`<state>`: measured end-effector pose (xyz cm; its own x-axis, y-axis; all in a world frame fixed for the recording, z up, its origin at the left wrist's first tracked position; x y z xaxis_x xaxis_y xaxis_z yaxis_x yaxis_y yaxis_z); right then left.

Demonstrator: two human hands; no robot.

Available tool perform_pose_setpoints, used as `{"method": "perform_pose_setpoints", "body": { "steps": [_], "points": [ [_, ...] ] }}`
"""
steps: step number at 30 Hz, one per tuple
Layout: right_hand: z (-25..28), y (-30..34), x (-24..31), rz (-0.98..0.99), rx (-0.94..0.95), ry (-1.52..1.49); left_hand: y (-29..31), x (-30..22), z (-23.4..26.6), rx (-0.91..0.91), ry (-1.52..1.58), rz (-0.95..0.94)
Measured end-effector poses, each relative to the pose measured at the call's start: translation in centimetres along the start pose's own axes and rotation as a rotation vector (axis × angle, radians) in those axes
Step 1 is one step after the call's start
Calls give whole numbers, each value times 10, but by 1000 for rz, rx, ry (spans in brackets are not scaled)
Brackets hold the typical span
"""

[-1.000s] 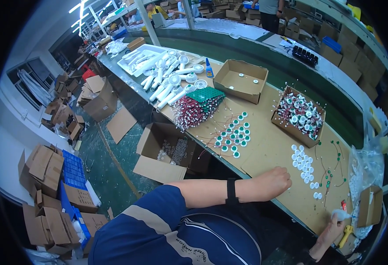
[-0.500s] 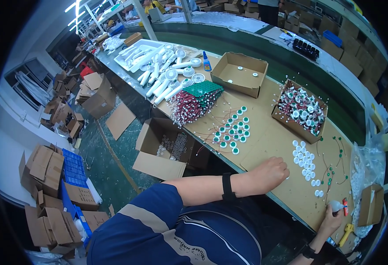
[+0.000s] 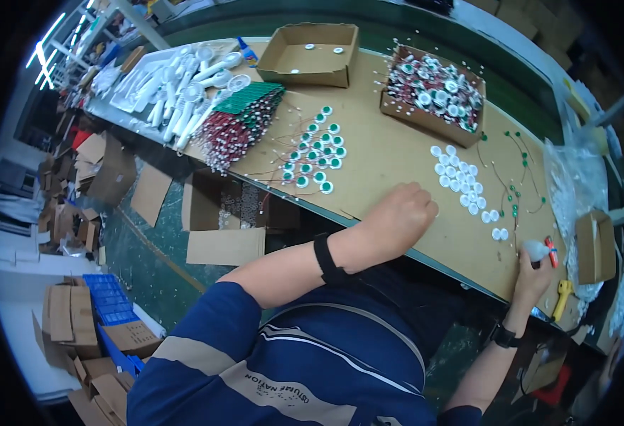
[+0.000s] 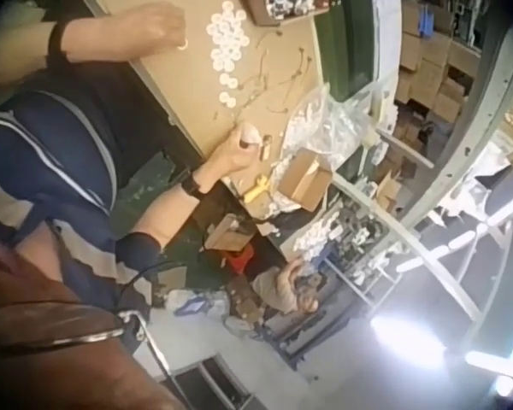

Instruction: The person applies glue to a white plastic cap, presses a small green circuit board onto it, and then repeats this process for several more units. After assembling the components, they set the glue bottle aside and reach for a lighter.

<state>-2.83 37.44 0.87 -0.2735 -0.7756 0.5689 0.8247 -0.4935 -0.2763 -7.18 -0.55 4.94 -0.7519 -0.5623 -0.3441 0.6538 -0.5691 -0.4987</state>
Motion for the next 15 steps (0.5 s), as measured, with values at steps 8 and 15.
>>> {"method": "perform_pose_setpoints", "body": {
  "steps": [8, 15],
  "points": [
    [5, 16, -24, -101, -2, -188, 0, 2, -6, 33, -13, 6],
    [24, 53, -38, -131, -78, -254, 2, 38, 26, -65, -91, 72]
  ]
}}
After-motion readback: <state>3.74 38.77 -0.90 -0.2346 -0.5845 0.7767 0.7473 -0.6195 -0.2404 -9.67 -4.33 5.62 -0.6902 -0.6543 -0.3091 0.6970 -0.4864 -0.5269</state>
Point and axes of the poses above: each hand's wrist, its own y-axis away from the middle knuckle, its own z-axis out of the back of the hand, x = y × z, the point moved 10 cm from there along -y, towards the middle knuckle, and after that the axes turned 1 degree about -z, right-handed, at the moved point
